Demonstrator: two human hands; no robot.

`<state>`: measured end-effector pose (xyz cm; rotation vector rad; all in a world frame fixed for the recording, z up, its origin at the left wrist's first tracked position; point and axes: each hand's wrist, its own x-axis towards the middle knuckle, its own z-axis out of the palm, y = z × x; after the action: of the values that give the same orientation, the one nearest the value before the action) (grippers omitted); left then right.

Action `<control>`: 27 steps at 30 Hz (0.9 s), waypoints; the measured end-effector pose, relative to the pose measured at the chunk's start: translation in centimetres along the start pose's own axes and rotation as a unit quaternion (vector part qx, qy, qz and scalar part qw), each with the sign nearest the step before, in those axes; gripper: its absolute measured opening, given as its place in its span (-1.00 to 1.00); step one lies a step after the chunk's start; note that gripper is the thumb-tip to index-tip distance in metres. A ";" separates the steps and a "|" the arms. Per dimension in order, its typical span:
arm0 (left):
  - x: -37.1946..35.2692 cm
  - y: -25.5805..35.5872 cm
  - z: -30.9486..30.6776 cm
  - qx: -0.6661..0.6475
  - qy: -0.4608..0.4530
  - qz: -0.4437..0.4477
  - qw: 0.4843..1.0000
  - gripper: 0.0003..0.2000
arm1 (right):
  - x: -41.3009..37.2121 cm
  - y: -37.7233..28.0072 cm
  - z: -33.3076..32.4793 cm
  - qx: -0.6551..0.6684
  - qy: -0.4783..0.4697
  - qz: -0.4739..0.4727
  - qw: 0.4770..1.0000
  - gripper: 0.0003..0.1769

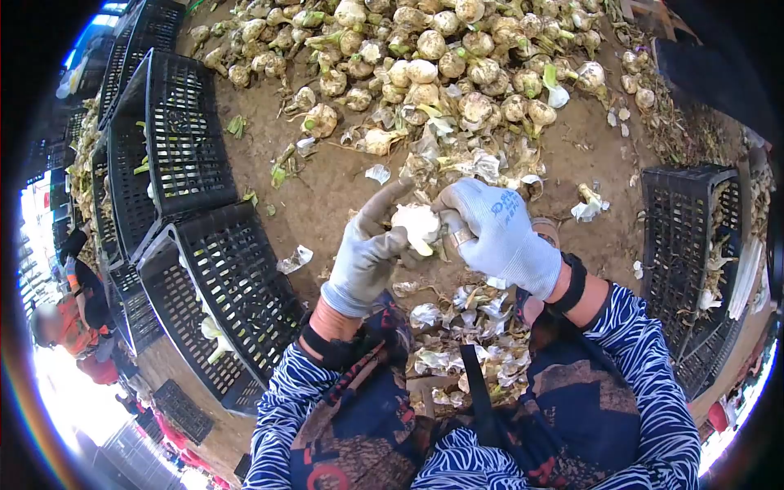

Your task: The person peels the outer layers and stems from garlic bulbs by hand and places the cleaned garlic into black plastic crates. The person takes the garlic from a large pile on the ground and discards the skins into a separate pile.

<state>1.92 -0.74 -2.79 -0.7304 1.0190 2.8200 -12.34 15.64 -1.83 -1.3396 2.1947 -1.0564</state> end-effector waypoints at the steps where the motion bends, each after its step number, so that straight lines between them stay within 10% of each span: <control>1: 0.2 0.0 0.0 -0.001 0.000 -0.001 1.000 -0.23 | 0.1 0.3 0.1 0.008 -0.008 -0.012 1.000 -0.72; 11: 0.1 -1.0 0.5 -0.104 -0.057 -0.036 0.992 -0.33 | 2.1 5.1 1.3 -0.005 0.035 0.026 0.999 -0.57; 15: 0.2 -0.9 0.9 -0.011 0.020 0.064 0.998 -0.50 | 0.0 1.6 -2.4 0.458 -0.192 0.146 0.856 -0.20; 16: 0.6 -1.9 0.2 0.039 0.042 0.095 0.994 -0.50 | -0.1 0.9 -2.1 0.318 -0.160 0.049 0.933 -0.25; 17: 0.6 -1.6 0.6 0.041 0.041 0.094 0.994 -0.50 | -0.7 -0.1 -0.3 0.461 -0.086 0.117 0.876 -0.31; 20: 0.4 -0.7 2.4 0.241 0.113 0.092 0.959 -0.54 | -1.2 -0.4 0.2 0.413 -0.067 0.253 0.872 -0.39; 22: 0.4 -0.2 2.4 0.356 0.101 0.147 0.917 -0.58 | -1.2 -0.1 -0.3 0.150 -0.040 0.113 0.981 -0.47; 27: 0.5 -0.4 2.3 0.488 0.068 0.237 0.837 -0.69 | -1.0 -0.2 -1.5 0.023 -0.110 0.074 0.991 -0.50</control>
<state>0.60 0.95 -1.73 -0.5650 2.6200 1.9962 -12.64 17.06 -0.75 -1.1912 2.0586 -0.8554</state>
